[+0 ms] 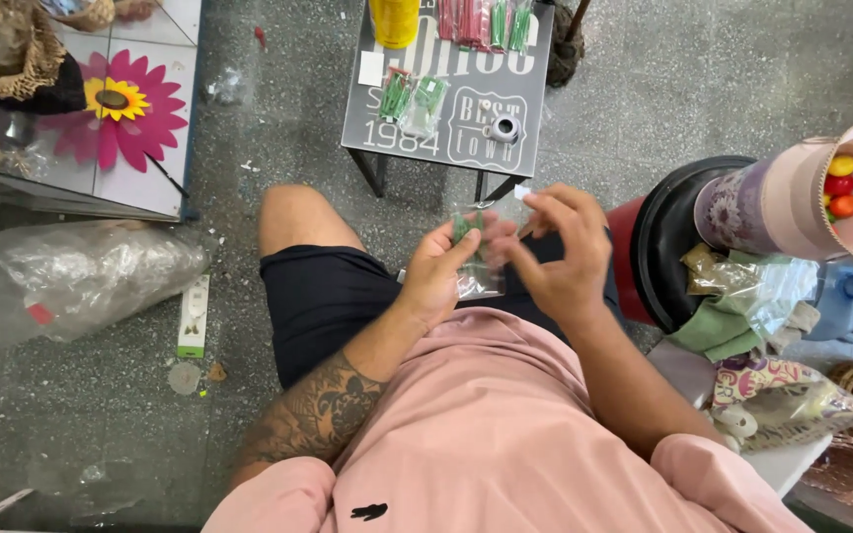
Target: The person sits and repeatedly packs green plastic sticks into small clear bags, seals each bag with a roll of white tape, and places the finished packages on a small table. The person handles the sticks, bags, and tape by hand.
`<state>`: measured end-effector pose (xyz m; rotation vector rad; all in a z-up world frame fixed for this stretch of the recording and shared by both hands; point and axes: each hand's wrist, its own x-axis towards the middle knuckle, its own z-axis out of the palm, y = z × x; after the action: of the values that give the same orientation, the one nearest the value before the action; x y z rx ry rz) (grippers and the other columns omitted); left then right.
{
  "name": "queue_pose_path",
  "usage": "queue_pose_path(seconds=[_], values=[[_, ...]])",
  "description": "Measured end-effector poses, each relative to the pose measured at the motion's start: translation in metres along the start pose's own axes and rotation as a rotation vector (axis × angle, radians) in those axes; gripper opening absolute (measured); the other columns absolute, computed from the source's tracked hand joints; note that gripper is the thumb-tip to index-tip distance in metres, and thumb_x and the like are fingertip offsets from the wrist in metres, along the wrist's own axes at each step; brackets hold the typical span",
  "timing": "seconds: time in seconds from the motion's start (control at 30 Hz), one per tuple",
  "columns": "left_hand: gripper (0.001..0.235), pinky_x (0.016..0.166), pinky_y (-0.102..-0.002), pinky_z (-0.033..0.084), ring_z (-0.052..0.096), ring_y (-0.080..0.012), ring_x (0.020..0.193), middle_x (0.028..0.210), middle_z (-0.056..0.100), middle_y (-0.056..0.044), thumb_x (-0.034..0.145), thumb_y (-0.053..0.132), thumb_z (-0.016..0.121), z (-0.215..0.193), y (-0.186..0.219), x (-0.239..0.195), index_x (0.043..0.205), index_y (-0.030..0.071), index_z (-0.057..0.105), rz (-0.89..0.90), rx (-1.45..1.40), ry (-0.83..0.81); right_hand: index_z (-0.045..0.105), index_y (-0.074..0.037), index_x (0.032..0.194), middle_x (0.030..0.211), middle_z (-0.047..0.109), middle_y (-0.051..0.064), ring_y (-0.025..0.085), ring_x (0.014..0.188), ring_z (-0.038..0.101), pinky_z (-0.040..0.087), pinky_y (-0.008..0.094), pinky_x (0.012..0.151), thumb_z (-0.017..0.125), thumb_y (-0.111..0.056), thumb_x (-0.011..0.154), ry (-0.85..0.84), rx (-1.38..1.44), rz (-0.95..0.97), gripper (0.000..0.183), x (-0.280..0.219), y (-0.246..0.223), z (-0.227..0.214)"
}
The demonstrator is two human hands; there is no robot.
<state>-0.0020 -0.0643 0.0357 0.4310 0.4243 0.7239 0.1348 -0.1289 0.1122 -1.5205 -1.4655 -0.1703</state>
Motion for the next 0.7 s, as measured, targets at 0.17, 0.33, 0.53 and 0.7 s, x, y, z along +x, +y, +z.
queue_pose_path(seconds=[0.17,0.33,0.53,0.7], values=[[0.032,0.092,-0.053,0.06,0.07,-0.0394,0.108,0.118,0.07,-0.03,0.102,0.006,0.059,0.004,0.008,-0.001,0.13,-0.009,0.059,0.015,0.046,-0.076,0.077,-0.004,0.101,0.109,0.068,0.011,0.025,0.081,0.068,0.058,0.034,0.069,0.082,-0.009,0.095,-0.042,0.045,0.023,0.01,0.018,-0.008,-0.018],[0.031,0.091,-0.055,0.059,0.07,-0.0402,0.107,0.118,0.069,-0.031,0.103,0.007,0.058,0.008,0.004,-0.003,0.129,-0.01,0.059,0.008,0.056,-0.104,0.076,-0.01,0.095,0.09,0.073,0.002,0.023,0.074,0.07,0.056,0.033,0.068,0.081,-0.008,0.093,-0.258,0.081,0.078,0.006,0.033,-0.008,-0.024],[0.031,0.091,-0.052,0.061,0.071,-0.0371,0.107,0.119,0.069,-0.03,0.104,0.007,0.057,0.007,0.003,-0.006,0.131,-0.009,0.058,-0.055,0.09,-0.12,0.073,-0.009,0.097,0.091,0.071,0.007,0.029,0.077,0.071,0.057,0.038,0.071,0.075,-0.001,0.094,-0.419,0.086,0.053,0.009,0.052,-0.01,-0.03],[0.032,0.089,-0.052,0.062,0.071,-0.0362,0.106,0.119,0.069,-0.03,0.104,0.007,0.057,0.01,0.008,-0.011,0.132,-0.008,0.056,-0.098,0.095,-0.116,0.072,-0.003,0.102,0.095,0.071,0.013,0.034,0.082,0.069,0.057,0.041,0.074,0.065,0.003,0.1,-0.532,0.126,-0.057,0.01,0.061,-0.01,-0.027]])
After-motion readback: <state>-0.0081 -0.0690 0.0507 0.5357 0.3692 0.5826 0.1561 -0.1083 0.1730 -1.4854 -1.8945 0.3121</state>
